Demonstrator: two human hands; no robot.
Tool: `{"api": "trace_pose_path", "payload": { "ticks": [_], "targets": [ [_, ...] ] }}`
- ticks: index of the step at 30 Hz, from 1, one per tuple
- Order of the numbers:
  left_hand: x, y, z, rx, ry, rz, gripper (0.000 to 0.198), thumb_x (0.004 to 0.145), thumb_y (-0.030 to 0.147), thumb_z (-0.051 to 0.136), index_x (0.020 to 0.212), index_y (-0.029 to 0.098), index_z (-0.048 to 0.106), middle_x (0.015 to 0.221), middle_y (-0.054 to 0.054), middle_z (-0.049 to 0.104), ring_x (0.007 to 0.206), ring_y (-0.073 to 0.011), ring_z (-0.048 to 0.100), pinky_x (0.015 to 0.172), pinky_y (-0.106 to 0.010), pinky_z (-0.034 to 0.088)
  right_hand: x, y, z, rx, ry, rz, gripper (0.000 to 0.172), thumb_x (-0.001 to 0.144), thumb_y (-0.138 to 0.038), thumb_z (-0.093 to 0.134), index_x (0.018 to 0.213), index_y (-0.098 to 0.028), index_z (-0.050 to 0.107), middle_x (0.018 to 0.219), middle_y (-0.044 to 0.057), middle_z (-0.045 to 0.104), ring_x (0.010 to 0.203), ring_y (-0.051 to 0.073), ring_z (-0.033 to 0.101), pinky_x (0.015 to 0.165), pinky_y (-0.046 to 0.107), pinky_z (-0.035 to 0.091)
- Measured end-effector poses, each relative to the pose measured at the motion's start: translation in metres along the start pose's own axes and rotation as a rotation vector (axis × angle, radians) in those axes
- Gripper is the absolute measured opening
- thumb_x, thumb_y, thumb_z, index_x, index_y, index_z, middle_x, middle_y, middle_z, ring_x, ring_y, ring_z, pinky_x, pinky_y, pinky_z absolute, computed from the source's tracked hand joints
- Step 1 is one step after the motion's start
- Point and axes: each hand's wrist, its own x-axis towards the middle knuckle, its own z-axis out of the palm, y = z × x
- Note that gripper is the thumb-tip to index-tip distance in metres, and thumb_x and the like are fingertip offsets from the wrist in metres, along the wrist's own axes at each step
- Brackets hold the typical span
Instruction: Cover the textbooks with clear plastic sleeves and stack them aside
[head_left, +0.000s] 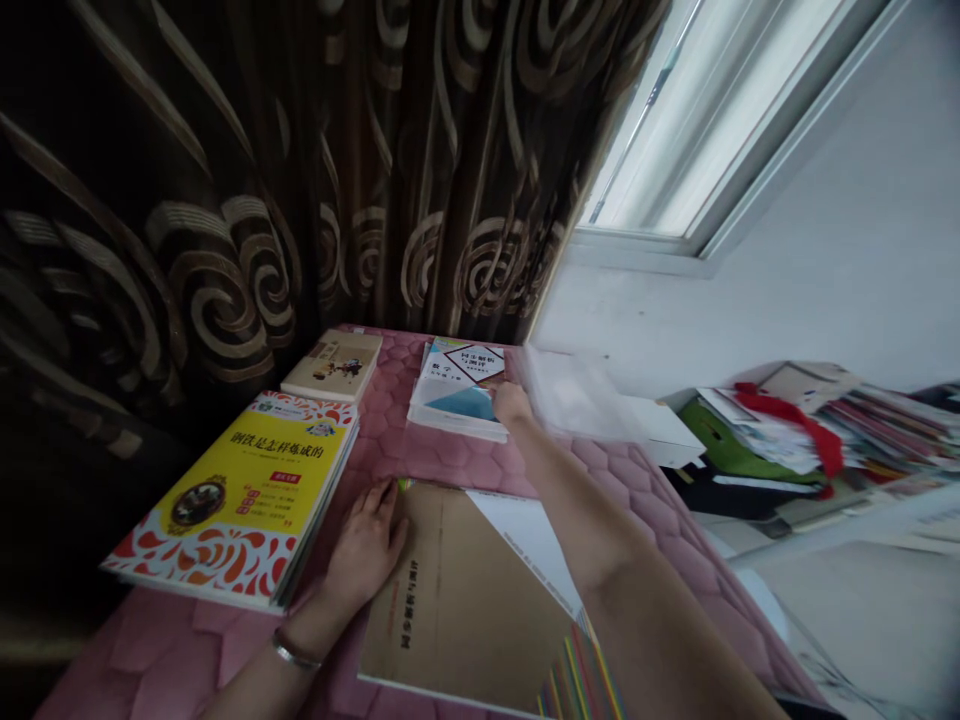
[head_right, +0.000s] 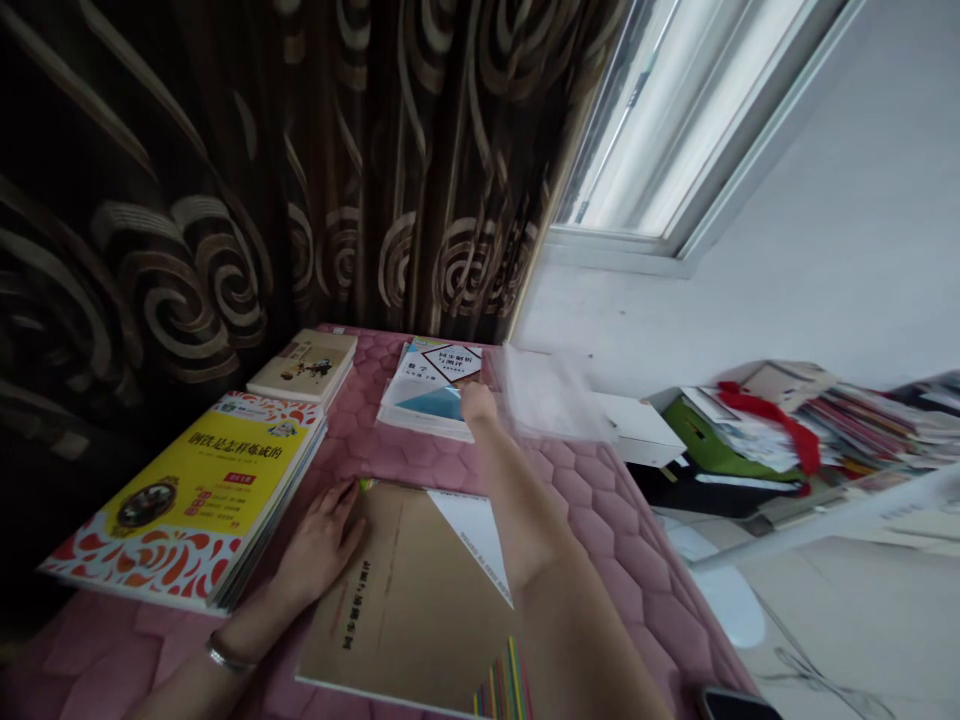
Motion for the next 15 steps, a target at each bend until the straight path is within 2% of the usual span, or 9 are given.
{"api": "trace_pose_path", "payload": {
  "ticks": [4, 7, 11, 14, 15],
  "targets": [
    [0.001, -0.003, 0.001, 0.011, -0.003, 0.006, 0.046, 0.091, 0.032, 0.044, 0.131, 0.012, 0.055, 0.137, -0.015, 0.055, 0.125, -0.0273, 0.052, 0.108, -0.044, 0.040, -0.012, 0.006, -0.017, 0.107, 0.018, -0.068, 0.035, 0.093, -0.014, 0.048, 0.122, -0.020, 0.066, 0.129, 0.008, 0.063, 0.113, 0.017, 0.062, 0.100, 0.025, 0.043],
    [0.002, -0.005, 0.001, 0.013, 0.006, 0.002, 0.046, 0.090, 0.033, 0.044, 0.130, 0.013, 0.057, 0.137, -0.015, 0.056, 0.125, -0.0276, 0.052, 0.108, -0.044, 0.040, -0.039, 0.016, -0.035, 0.180, -0.007, -0.117, 0.031, 0.095, -0.022, 0.047, 0.118, -0.021, 0.068, 0.123, 0.003, 0.068, 0.107, 0.015, 0.064, 0.095, 0.024, 0.047],
    [0.005, -0.006, 0.001, -0.003, 0.040, 0.005, 0.046, 0.089, 0.034, 0.045, 0.128, 0.014, 0.059, 0.135, -0.015, 0.058, 0.123, -0.0290, 0.054, 0.109, -0.046, 0.039, -0.106, 0.036, -0.047, 0.332, -0.147, -0.227, 0.027, 0.093, -0.030, 0.052, 0.109, -0.024, 0.072, 0.115, 0.001, 0.072, 0.098, 0.016, 0.068, 0.088, 0.026, 0.052],
    [0.006, -0.006, 0.000, -0.004, 0.051, 0.023, 0.046, 0.089, 0.035, 0.045, 0.127, 0.015, 0.059, 0.134, -0.014, 0.059, 0.123, -0.0295, 0.055, 0.109, -0.047, 0.040, -0.168, 0.048, -0.046, 0.451, -0.280, -0.314, 0.029, 0.092, -0.036, 0.053, 0.108, -0.023, 0.072, 0.111, 0.004, 0.073, 0.098, 0.018, 0.068, 0.088, 0.031, 0.053],
    [0.007, -0.006, 0.000, 0.001, 0.054, 0.028, 0.046, 0.088, 0.035, 0.045, 0.127, 0.015, 0.060, 0.133, -0.015, 0.059, 0.123, -0.0297, 0.055, 0.108, -0.047, 0.041, -0.188, 0.050, -0.044, 0.461, -0.282, -0.344, 0.029, 0.092, -0.037, 0.053, 0.108, -0.023, 0.072, 0.112, 0.005, 0.073, 0.101, 0.019, 0.068, 0.090, 0.033, 0.053]
  ]
}}
